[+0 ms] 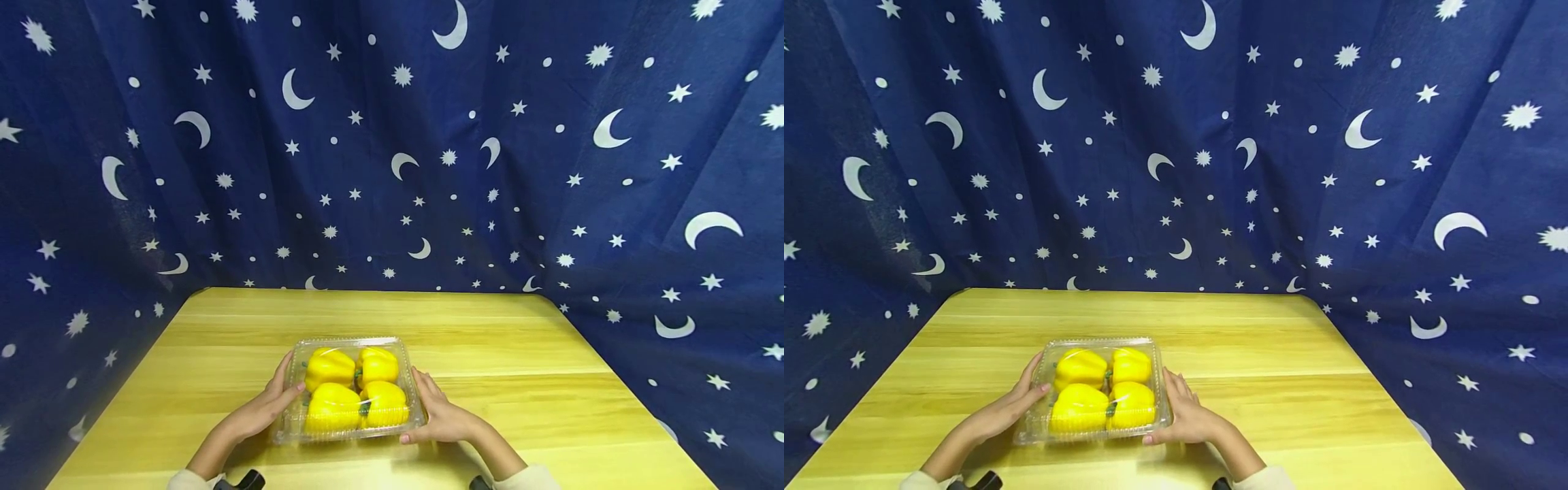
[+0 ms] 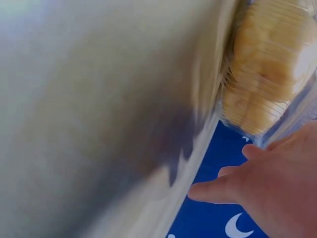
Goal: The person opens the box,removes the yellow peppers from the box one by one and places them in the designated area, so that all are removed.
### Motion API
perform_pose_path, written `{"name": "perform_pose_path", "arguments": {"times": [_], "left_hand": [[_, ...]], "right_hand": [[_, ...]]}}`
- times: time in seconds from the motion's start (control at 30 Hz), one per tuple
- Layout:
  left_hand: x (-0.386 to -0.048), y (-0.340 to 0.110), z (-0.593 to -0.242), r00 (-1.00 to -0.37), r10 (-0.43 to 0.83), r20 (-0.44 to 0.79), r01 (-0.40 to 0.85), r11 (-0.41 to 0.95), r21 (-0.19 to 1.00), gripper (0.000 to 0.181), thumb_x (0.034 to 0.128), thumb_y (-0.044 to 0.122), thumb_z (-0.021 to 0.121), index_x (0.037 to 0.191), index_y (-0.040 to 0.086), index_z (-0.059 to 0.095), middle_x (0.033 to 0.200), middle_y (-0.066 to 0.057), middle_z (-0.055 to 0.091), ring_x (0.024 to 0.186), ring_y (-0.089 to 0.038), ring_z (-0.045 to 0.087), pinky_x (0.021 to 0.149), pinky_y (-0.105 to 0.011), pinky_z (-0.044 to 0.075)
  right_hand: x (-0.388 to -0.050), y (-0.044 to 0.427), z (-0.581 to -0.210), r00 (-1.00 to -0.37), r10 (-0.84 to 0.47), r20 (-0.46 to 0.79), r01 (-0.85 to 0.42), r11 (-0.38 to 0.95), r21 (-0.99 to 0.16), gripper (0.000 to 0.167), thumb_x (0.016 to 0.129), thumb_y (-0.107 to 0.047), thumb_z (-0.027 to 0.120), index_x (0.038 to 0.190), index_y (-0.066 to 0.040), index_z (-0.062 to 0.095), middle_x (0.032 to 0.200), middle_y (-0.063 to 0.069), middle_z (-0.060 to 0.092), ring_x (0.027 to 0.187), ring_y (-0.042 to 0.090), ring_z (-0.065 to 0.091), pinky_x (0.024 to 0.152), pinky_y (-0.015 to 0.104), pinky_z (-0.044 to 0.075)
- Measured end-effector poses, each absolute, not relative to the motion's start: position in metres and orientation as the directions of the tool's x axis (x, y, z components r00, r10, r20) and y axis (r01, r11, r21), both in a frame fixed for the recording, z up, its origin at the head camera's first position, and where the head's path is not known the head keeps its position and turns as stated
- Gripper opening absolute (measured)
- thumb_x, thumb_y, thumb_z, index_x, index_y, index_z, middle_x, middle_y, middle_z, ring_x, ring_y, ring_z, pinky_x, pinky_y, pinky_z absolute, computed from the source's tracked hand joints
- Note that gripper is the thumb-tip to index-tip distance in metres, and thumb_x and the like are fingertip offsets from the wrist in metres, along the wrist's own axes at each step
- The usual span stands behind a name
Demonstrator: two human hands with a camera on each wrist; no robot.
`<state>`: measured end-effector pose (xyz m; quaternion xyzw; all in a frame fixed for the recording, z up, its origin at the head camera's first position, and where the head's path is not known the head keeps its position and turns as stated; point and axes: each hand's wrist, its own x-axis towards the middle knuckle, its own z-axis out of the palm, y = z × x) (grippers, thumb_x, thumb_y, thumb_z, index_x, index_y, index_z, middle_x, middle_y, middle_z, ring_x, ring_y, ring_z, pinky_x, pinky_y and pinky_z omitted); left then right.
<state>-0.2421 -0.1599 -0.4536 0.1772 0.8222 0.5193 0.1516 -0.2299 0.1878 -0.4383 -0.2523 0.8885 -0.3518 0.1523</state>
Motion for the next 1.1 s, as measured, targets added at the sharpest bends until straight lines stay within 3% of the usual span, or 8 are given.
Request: {"name": "perform_pose_path", "arguments": {"times": [0.17, 0.3, 0.67, 0.9, 1.1], "left_hand": [[-0.243, -0.161, -0.454, -0.886, 0.458, -0.075, 0.129, 0.397, 0.909, 0.071, 0.0992, 0.036, 0.028, 0.141, 0.015, -0.025, 0.145, -0.024, -0.029, 0.129, -0.059, -0.002, 0.094, -0.076, 0.008], [-0.243, -0.16, -0.451, -0.889, 0.449, -0.09, 0.115, 0.41, 0.905, 0.072, 0.099, 0.037, 0.029, 0.141, 0.014, -0.025, 0.145, -0.025, -0.028, 0.13, -0.057, -0.005, 0.095, -0.076, 0.005], [-0.245, -0.157, -0.448, -0.887, 0.447, -0.114, 0.094, 0.417, 0.904, 0.076, 0.0981, 0.038, 0.033, 0.141, 0.014, -0.025, 0.145, -0.025, -0.026, 0.131, -0.056, -0.002, 0.097, -0.074, 0.007], [-0.245, -0.159, -0.448, -0.889, 0.441, -0.12, 0.09, 0.427, 0.9, 0.076, 0.098, 0.037, 0.033, 0.141, 0.014, -0.025, 0.146, -0.024, -0.027, 0.131, -0.054, -0.01, 0.096, -0.075, 0.003], [-0.244, -0.161, -0.448, -0.889, 0.439, -0.129, 0.083, 0.431, 0.898, 0.076, 0.0981, 0.038, 0.032, 0.141, 0.014, -0.026, 0.146, -0.023, -0.027, 0.131, -0.053, -0.01, 0.096, -0.075, 0.004]], "right_hand": [[-0.231, 0.188, -0.443, -0.814, -0.569, -0.119, -0.271, 0.553, -0.788, 0.117, 0.074, -0.035, 0.075, 0.145, -0.009, -0.014, 0.146, 0.031, -0.011, 0.131, 0.055, 0.003, 0.098, 0.07, 0.02], [-0.231, 0.188, -0.446, -0.814, -0.562, -0.147, -0.187, 0.493, -0.85, 0.117, 0.073, -0.03, 0.075, 0.145, -0.016, -0.017, 0.146, 0.029, -0.017, 0.132, 0.055, -0.004, 0.1, 0.071, 0.01], [-0.235, 0.192, -0.45, -0.764, -0.618, -0.185, 0.015, 0.269, -0.963, 0.114, 0.076, -0.007, 0.069, 0.143, -0.018, -0.022, 0.142, 0.023, -0.033, 0.13, 0.047, -0.025, 0.098, 0.066, -0.015], [-0.235, 0.194, -0.45, -0.696, -0.688, -0.206, 0.073, 0.217, -0.973, 0.101, 0.084, -0.005, 0.057, 0.142, -0.025, -0.024, 0.138, 0.021, -0.041, 0.124, 0.046, -0.035, 0.091, 0.071, -0.018], [-0.234, 0.194, -0.452, -0.7, -0.684, -0.203, 0.073, 0.215, -0.974, 0.095, 0.087, -0.007, 0.054, 0.143, -0.023, -0.02, 0.14, 0.024, -0.036, 0.127, 0.046, -0.03, 0.093, 0.07, -0.016]]}}
